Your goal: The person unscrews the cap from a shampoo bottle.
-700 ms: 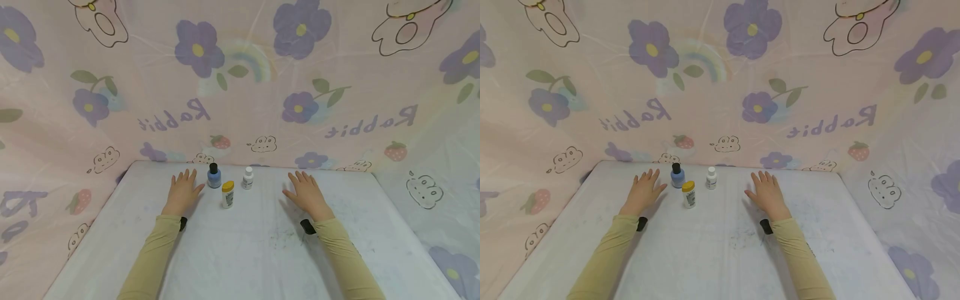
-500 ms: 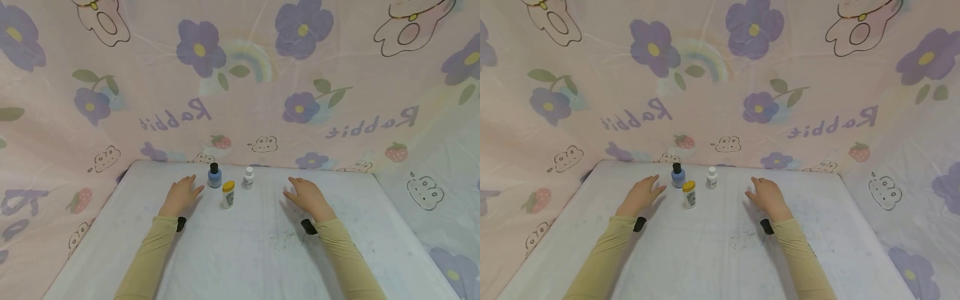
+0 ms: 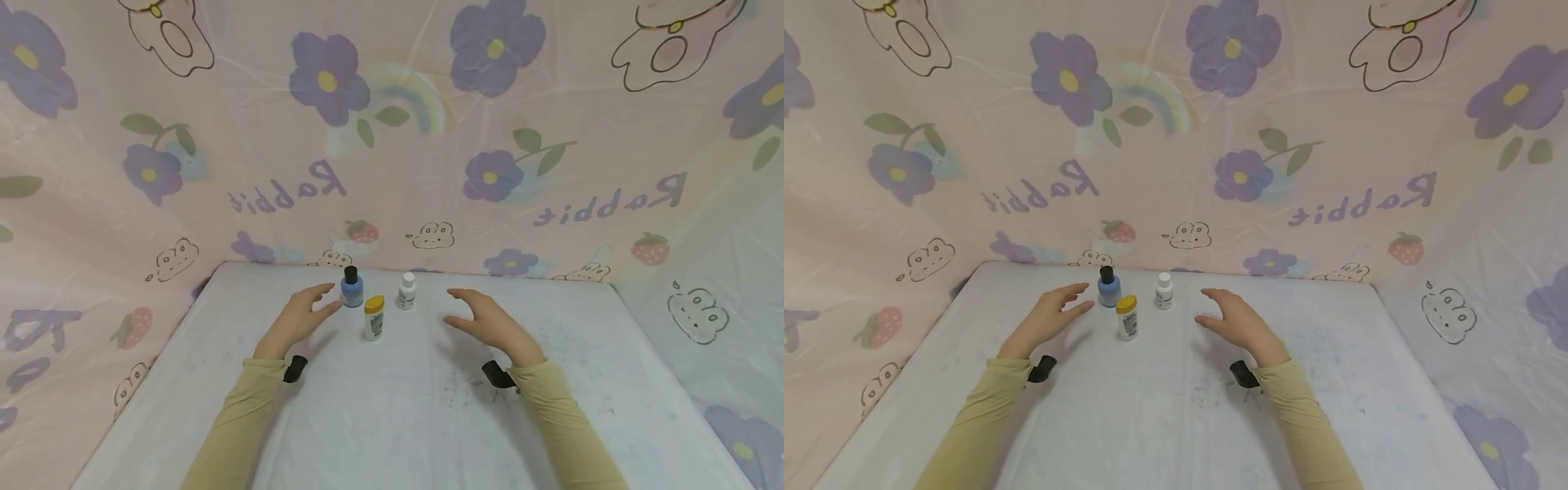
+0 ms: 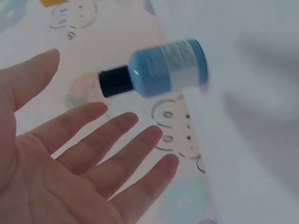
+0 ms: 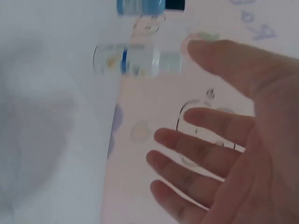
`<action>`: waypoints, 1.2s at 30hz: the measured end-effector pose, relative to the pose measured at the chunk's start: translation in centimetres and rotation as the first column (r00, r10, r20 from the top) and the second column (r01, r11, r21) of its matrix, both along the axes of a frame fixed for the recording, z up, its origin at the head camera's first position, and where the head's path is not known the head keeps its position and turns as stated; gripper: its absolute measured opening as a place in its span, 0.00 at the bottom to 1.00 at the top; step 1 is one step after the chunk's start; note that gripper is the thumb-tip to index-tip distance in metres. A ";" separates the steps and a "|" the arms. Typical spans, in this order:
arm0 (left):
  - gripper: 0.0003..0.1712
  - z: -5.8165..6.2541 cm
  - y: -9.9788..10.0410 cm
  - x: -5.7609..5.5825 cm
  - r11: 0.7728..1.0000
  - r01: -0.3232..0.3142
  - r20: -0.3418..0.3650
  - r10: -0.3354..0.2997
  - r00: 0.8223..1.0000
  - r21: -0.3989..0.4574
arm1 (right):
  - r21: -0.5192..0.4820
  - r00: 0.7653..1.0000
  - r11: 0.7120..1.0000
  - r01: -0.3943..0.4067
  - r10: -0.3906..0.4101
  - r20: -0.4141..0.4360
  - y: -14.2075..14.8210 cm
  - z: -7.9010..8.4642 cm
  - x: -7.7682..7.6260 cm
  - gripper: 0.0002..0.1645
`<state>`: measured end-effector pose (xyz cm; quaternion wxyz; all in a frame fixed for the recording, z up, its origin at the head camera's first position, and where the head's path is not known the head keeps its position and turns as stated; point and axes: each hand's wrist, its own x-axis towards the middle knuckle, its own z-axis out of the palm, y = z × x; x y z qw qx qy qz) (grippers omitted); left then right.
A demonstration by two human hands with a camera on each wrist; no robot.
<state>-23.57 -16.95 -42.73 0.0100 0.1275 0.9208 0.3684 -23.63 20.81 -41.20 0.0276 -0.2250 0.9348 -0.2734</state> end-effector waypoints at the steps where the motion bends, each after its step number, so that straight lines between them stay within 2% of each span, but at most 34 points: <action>1: 0.35 0.1 0.2 0.1 1.000 0.011 0.001 -0.011 1.000 0.022 | -0.026 1.000 1.000 -0.015 0.015 -0.002 -0.3 0.0 0.1 0.39; 7: 0.34 0.3 1.4 0.6 0.982 0.088 0.002 -0.089 0.996 0.164 | -0.184 0.996 0.979 -0.085 0.086 -0.003 -2.0 -0.2 0.4 0.39; 11: 0.33 -0.1 2.0 0.8 0.964 0.087 0.037 -0.099 0.994 0.252 | -0.268 0.993 0.958 -0.104 0.115 0.024 -3.1 -0.4 0.6 0.38; 15: 0.33 -0.6 2.5 0.9 0.938 0.099 0.076 -0.131 0.988 0.331 | -0.362 0.987 0.923 -0.127 0.153 0.043 -4.4 -0.5 0.6 0.36; 20: 0.34 -1.1 3.2 1.1 0.918 0.110 0.103 -0.161 0.982 0.381 | -0.435 0.982 0.887 -0.153 0.186 0.035 -5.8 -0.8 0.5 0.36; 25: 0.36 -1.8 3.9 0.9 0.908 0.078 0.126 -0.141 0.982 0.412 | -0.463 0.983 0.873 -0.152 0.183 0.022 -7.0 -1.5 0.4 0.36; 30: 0.34 -3.0 4.7 0.6 0.879 0.038 0.112 -0.104 0.988 0.476 | -0.478 0.989 0.869 -0.130 0.149 0.002 -8.4 -2.1 0.2 0.35; 33: 0.32 -3.6 5.4 0.4 0.868 0.019 0.098 -0.077 0.992 0.496 | -0.509 0.989 0.851 -0.131 0.146 -0.011 -9.2 -1.8 0.6 0.34; 36: 0.30 -4.2 6.0 0.4 0.871 -0.012 0.086 -0.035 0.996 0.492 | -0.542 0.986 0.826 -0.153 0.167 -0.024 -9.9 -0.7 1.5 0.33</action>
